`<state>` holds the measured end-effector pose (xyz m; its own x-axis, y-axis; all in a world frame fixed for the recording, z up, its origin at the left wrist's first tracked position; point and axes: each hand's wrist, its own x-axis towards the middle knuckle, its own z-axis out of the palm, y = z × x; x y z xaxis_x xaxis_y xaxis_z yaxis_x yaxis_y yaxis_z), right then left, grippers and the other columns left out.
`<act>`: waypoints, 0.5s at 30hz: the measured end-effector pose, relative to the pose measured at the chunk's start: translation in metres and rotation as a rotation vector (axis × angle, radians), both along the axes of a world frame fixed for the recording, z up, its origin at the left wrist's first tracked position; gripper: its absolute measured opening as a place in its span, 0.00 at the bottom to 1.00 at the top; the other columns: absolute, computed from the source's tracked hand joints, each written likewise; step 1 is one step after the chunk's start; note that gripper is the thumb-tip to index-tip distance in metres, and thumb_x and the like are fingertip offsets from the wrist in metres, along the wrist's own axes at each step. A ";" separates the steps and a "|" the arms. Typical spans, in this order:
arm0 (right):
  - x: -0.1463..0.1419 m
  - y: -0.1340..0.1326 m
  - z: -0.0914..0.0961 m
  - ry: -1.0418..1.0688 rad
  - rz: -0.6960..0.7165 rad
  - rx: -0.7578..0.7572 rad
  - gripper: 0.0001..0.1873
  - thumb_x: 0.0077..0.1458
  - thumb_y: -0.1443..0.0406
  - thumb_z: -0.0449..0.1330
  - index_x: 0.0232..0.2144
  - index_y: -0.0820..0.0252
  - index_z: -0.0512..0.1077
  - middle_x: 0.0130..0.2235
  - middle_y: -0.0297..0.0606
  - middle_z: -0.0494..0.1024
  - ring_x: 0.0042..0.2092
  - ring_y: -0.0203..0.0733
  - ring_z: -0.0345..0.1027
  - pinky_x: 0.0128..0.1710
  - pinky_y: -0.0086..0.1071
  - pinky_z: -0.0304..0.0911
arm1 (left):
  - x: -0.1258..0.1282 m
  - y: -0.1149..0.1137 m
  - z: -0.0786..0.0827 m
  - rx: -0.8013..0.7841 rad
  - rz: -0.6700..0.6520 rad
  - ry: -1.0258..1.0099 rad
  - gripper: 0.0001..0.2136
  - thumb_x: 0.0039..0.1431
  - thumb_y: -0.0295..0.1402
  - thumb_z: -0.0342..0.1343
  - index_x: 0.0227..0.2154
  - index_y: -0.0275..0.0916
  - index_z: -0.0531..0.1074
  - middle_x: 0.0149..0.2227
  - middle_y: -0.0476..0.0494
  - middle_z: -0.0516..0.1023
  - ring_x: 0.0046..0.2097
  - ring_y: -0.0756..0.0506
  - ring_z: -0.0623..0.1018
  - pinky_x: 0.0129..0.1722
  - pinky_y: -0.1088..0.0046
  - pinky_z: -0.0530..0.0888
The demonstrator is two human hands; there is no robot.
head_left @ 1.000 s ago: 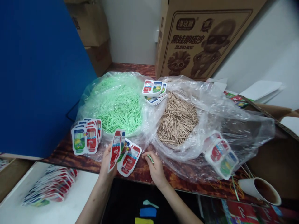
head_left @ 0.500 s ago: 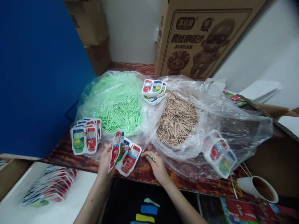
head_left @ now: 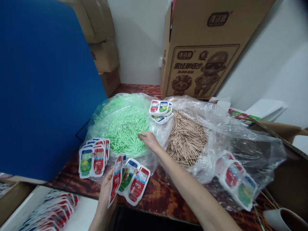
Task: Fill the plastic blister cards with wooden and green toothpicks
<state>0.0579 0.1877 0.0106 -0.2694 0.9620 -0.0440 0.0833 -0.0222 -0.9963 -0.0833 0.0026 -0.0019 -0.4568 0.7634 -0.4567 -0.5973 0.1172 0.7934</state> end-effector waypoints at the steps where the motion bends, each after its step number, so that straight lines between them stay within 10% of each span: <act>1: 0.000 0.006 -0.002 0.023 0.004 -0.017 0.08 0.47 0.70 0.61 0.19 0.59 0.70 0.19 0.28 0.72 0.27 0.35 0.69 0.32 0.28 0.62 | -0.002 -0.001 -0.002 0.001 -0.004 -0.003 0.18 0.25 0.26 0.72 0.27 0.36 0.79 0.25 0.45 0.83 0.24 0.41 0.81 0.24 0.72 0.79; 6: 0.010 -0.010 -0.003 0.191 0.047 -0.194 0.06 0.52 0.63 0.58 0.27 0.59 0.70 0.23 0.30 0.75 0.26 0.35 0.71 0.33 0.32 0.66 | -0.001 -0.002 -0.005 0.026 -0.050 -0.027 0.18 0.27 0.28 0.73 0.28 0.38 0.80 0.25 0.46 0.83 0.25 0.41 0.81 0.26 0.70 0.80; 15: 0.064 -0.131 -0.025 0.567 0.212 -0.903 0.08 0.49 0.68 0.63 0.34 0.64 0.71 0.28 0.39 0.78 0.30 0.40 0.74 0.37 0.37 0.69 | 0.006 0.006 -0.003 0.062 -0.052 -0.022 0.18 0.28 0.30 0.73 0.29 0.36 0.79 0.23 0.46 0.82 0.24 0.43 0.81 0.26 0.70 0.80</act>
